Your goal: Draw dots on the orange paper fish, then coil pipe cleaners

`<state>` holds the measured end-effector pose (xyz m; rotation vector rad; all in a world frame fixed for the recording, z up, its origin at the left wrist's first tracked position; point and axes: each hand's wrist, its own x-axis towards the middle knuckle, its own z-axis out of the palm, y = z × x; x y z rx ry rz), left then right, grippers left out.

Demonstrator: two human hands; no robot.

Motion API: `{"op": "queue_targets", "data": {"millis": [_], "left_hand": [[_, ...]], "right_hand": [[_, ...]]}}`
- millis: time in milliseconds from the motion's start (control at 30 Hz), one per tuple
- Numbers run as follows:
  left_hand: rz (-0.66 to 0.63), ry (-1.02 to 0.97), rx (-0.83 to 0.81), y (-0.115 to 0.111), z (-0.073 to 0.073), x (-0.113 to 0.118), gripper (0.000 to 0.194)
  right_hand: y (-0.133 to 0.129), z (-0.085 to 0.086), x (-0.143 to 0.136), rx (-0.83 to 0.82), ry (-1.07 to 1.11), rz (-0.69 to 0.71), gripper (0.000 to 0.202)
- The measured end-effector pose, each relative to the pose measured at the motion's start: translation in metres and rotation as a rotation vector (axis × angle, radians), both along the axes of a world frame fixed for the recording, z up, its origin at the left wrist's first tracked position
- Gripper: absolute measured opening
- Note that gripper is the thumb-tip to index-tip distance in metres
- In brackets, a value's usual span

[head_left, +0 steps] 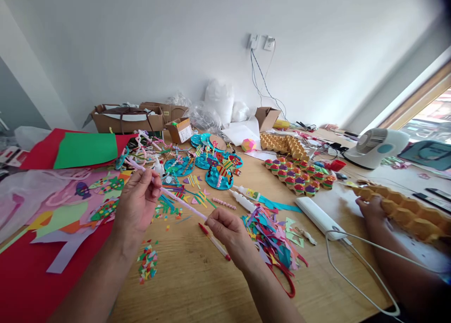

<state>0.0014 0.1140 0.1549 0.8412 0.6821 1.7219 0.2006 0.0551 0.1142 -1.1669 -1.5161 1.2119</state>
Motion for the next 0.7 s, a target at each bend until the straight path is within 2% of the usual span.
{"op": "queue_targets", "data": {"millis": [233,333,467,700], "left_hand": [[0.081,-0.039,0.014,0.007,0.002,-0.017,0.008],[0.081,-0.051,0.012,0.005,0.002,-0.020,0.007],[0.041,-0.048,-0.033,0.001,0.003,-0.017,0.006],[0.050,-0.038,0.037,0.002,0.005,-0.018,0.005]], "right_hand": [[-0.016,-0.003,0.010,-0.011,-0.157,-0.019,0.027],[-0.029,-0.013,0.008,-0.043,-0.082,0.003,0.029],[-0.036,-0.026,0.005,-0.200,0.073,0.042,0.033],[-0.032,-0.022,0.001,-0.254,0.274,0.002,0.040]]}}
